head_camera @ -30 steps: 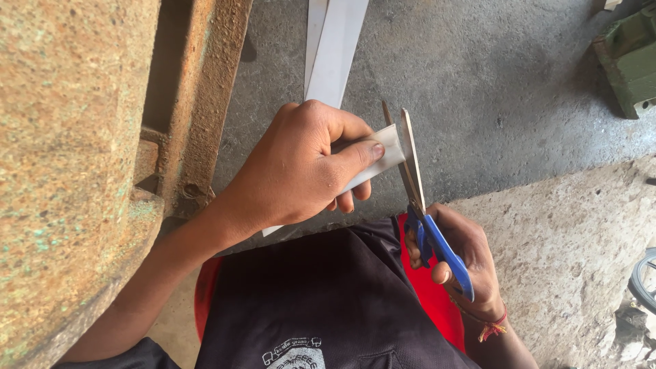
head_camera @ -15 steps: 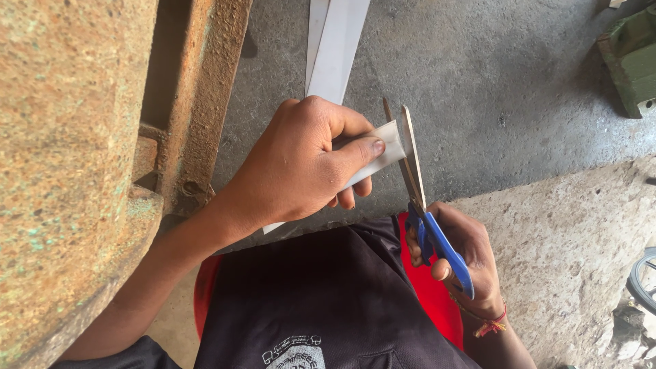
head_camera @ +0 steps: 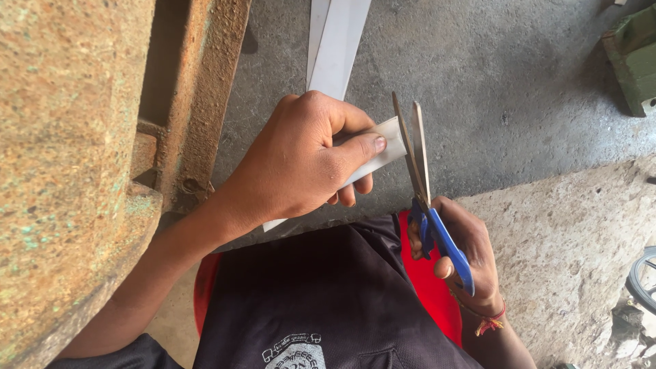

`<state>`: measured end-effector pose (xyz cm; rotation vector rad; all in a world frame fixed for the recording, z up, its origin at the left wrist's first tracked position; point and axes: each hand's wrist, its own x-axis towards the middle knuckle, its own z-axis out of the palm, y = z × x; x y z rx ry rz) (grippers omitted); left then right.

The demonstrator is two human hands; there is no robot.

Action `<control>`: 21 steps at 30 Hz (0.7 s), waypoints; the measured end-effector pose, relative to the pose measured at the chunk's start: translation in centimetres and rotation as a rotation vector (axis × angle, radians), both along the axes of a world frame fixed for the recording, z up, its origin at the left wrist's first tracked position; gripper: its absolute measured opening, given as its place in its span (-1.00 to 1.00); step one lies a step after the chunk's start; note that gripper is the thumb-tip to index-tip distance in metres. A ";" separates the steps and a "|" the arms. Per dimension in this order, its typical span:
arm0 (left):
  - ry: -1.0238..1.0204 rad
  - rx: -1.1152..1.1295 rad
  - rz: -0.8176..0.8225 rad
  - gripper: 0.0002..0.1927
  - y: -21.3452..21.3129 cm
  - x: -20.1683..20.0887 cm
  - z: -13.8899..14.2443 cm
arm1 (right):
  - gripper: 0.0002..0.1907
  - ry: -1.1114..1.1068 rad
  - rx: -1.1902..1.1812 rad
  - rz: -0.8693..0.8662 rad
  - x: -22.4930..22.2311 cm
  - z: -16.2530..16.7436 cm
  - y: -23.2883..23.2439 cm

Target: The person sits at a metal workbench and cuts a white plastic sheet into narrow strips using scissors. The person folds and trims the strips to size and inserts the finished strips into the slots of a circular metal drum assembly on the bench.

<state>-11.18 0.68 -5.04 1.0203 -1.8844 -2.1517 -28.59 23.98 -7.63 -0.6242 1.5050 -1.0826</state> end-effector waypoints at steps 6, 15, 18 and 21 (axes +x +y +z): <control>0.002 0.007 0.000 -0.74 0.0 0.0 0.1 | -0.06 0.007 -0.001 0.045 -0.1 -0.2 -0.1; -0.006 0.007 0.005 -0.74 0.0 0.1 0.1 | -0.04 -0.011 0.029 0.012 0.2 0.2 -0.4; -0.001 0.006 0.006 -0.73 0.0 0.1 0.1 | -0.04 -0.036 0.024 -0.004 0.2 0.2 -0.4; -0.001 0.006 0.009 -0.74 0.0 0.1 0.1 | -0.04 -0.052 0.011 -0.017 0.1 0.0 -0.4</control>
